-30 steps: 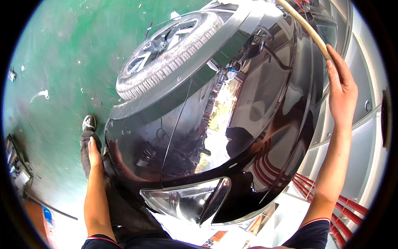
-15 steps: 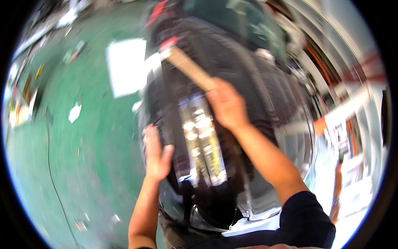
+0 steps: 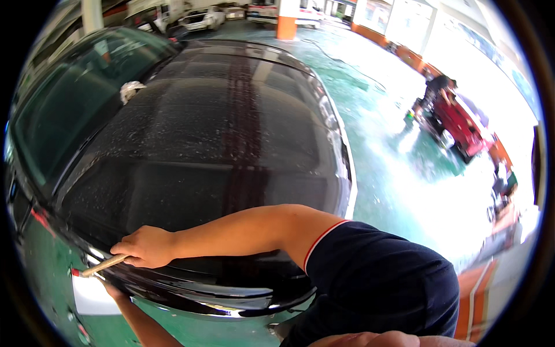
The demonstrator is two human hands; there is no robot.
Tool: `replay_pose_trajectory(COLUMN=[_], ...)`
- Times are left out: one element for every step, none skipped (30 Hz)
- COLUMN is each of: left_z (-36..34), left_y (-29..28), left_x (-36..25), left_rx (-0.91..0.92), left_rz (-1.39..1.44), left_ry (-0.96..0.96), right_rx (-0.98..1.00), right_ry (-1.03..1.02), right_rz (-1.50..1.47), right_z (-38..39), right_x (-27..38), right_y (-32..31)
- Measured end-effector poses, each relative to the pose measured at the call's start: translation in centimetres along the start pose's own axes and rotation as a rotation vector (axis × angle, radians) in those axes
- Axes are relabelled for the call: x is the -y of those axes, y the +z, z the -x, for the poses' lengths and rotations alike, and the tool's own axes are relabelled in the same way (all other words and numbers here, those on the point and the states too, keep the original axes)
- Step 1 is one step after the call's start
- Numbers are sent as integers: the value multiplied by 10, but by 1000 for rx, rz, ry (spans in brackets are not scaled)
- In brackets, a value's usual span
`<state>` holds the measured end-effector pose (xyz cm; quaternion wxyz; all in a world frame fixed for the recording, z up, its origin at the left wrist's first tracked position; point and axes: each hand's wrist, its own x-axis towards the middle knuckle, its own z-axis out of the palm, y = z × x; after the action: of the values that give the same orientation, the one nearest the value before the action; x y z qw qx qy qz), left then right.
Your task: The person uses a hammer and a white block to tap and adjust the front bumper of a black car. They repeatedly tap along the bumper edge and then move to the engine bay to tap internal metal components with the hammer.
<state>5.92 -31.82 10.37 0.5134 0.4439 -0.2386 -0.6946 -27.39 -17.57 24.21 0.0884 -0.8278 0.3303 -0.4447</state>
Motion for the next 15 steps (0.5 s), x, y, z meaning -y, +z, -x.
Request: replay_pose_trajectory(left_z=[-13,-15,-19,-17,-13,-5,8,20,41,63,88,114,139,166,178], left_y=[-2,-9,-18,-30,-35,-42,-41,-34,-29,-21,-12,-3,8,15,26], left_x=[-6,-13,-9,-9,0,7,16,33,55,72,91,108,127,142,152], left_rx=[-33,-36,19,-8,9,-4,-76,-140,-112,-119,-270,-310,-320,-258,-165], left_rz=[12,10,45,59,-4,-42,-165,-292,-373,-491,-588,-664,-604,-635,-462], left_ry=[9,22,78,12,63,96,193,296,464,611,550,562,613,684,670], right_rx=[-12,-96,-33,-47,-43,-56,-57,-18,0,29,49,45,51,94,42], right_ry=[15,-21,-22,65,78,71,100,125,135,175,195,171,184,229,195], right_rz=[11,18,20,79,90,87,85,99,110,130,144,132,124,119,141], right_z=[2,3,6,10,12,14,14,13,12,10,8,6,6,6,6], right_x=[-5,-3,-3,5,10,18,26,32,38,40,43,42,40,37,33], right_y=[3,6,9,12,12,11,7,3,0,-3,-5,-6,-4,-2,3])
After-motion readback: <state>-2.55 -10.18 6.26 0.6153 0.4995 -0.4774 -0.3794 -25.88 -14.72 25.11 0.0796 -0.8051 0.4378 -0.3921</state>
